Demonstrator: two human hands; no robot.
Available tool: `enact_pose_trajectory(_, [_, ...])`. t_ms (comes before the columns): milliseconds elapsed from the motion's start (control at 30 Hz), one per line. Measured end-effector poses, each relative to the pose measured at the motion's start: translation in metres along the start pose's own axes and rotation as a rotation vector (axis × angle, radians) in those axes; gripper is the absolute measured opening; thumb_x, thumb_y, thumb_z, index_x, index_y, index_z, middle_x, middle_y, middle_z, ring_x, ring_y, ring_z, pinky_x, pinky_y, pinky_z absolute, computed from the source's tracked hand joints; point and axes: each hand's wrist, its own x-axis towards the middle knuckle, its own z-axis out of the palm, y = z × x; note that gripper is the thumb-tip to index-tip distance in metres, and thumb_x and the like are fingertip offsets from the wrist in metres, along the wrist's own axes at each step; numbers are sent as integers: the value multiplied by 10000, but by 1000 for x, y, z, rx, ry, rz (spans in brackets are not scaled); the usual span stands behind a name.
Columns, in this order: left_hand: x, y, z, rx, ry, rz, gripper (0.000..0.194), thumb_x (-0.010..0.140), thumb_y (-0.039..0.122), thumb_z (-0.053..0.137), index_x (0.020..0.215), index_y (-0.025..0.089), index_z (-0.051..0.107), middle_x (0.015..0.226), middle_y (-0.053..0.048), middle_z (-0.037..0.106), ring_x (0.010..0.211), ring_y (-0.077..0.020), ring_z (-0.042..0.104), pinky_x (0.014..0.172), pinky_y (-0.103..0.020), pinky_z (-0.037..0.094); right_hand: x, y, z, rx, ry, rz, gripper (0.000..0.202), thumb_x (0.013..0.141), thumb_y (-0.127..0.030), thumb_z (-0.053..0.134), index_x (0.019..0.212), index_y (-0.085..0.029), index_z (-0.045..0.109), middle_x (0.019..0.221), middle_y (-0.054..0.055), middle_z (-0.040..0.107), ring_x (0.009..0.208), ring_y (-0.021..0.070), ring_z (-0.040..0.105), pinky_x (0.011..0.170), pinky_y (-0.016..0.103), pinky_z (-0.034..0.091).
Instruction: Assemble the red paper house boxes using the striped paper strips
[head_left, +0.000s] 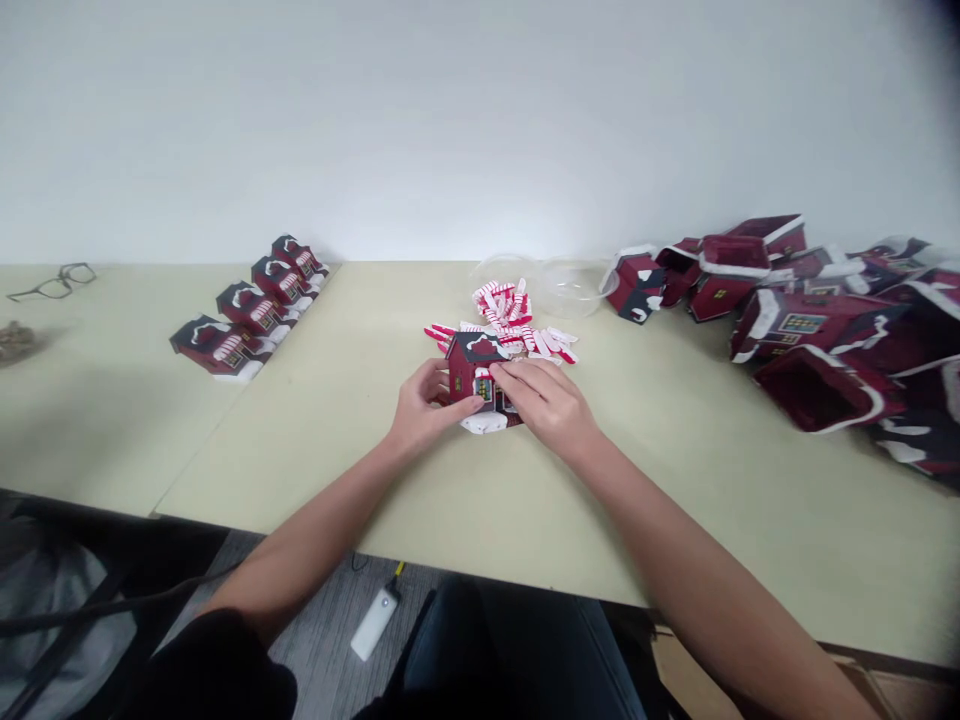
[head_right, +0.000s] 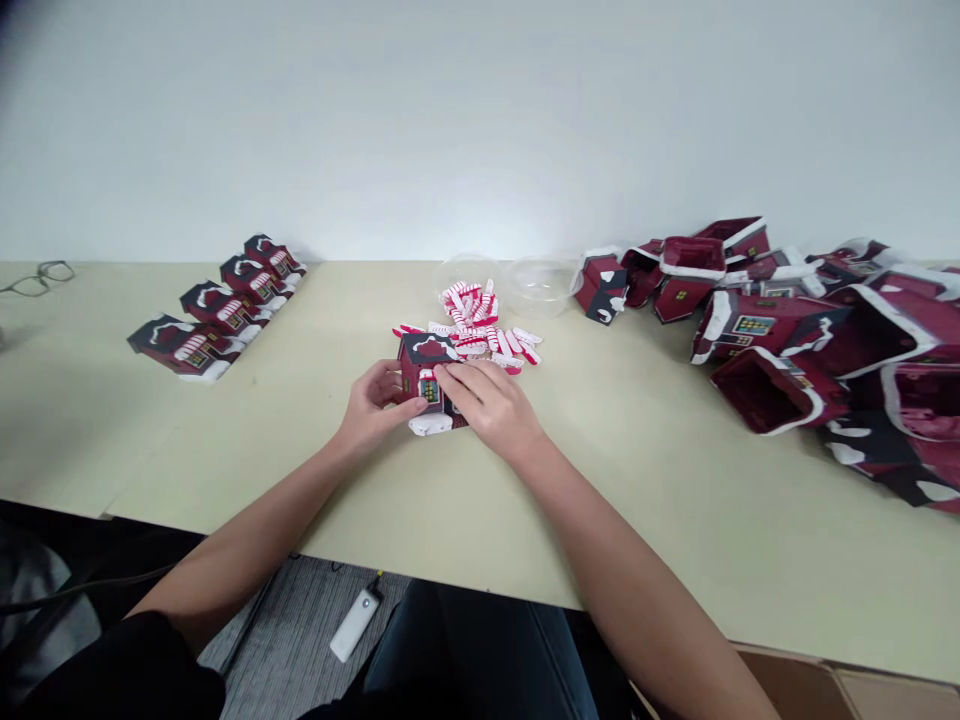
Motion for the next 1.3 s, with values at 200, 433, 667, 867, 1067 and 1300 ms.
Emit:
enact_pose_trajectory(200, [-2, 1, 2, -10, -8, 7, 585, 573, 451, 914, 1000, 172, 628, 808, -9, 696, 668, -72, 604, 591, -169, 474, 3, -2, -2, -40, 3, -47, 317, 925, -47, 572, 1220, -129, 655, 1045, 116, 714, 981, 213, 645, 880, 370, 574])
enact_pose_trajectory(433, [-3, 3, 3, -21, 15, 21, 604, 551, 450, 922, 992, 161, 629, 801, -18, 708, 649, -73, 604, 596, -175, 480, 1, 1, -1, 21, -3, 9, 259, 939, -70, 565, 1144, -165, 691, 1048, 99, 705, 1007, 197, 630, 878, 356, 573])
enact_pose_trajectory(667, [-3, 0, 4, -32, 12, 42, 572, 556, 446, 913, 941, 161, 600, 811, -21, 698, 675, -85, 602, 609, -189, 472, -1, -4, 4, 110, -28, 102, 256, 949, -110, 566, 1121, -219, 720, 1006, 81, 707, 968, 199, 643, 859, 380, 579])
enact_pose_trajectory(867, [-5, -6, 2, -74, -35, 71, 575, 585, 414, 905, 1021, 177, 616, 842, -11, 682, 710, -78, 575, 638, -187, 449, -2, -4, 5, 174, -12, 34, 293, 933, -94, 589, 1166, -233, 703, 990, 64, 716, 929, 184, 636, 856, 391, 576])
enact_pose_trajectory(1067, [-5, -6, 1, -152, -87, 8, 631, 567, 410, 915, 1071, 183, 612, 962, -39, 690, 802, -111, 612, 669, -190, 471, 4, -8, 7, 128, 15, -65, 226, 938, -82, 582, 1057, -216, 718, 984, 29, 738, 810, 149, 602, 925, 392, 525])
enact_pose_trajectory(1300, [0, -2, 5, -257, -98, -37, 560, 541, 503, 910, 892, 166, 632, 825, -5, 670, 731, -99, 597, 683, -200, 483, 6, -16, -3, 112, -13, 143, 177, 975, -188, 581, 1012, -279, 728, 930, -33, 748, 856, 148, 633, 937, 404, 408])
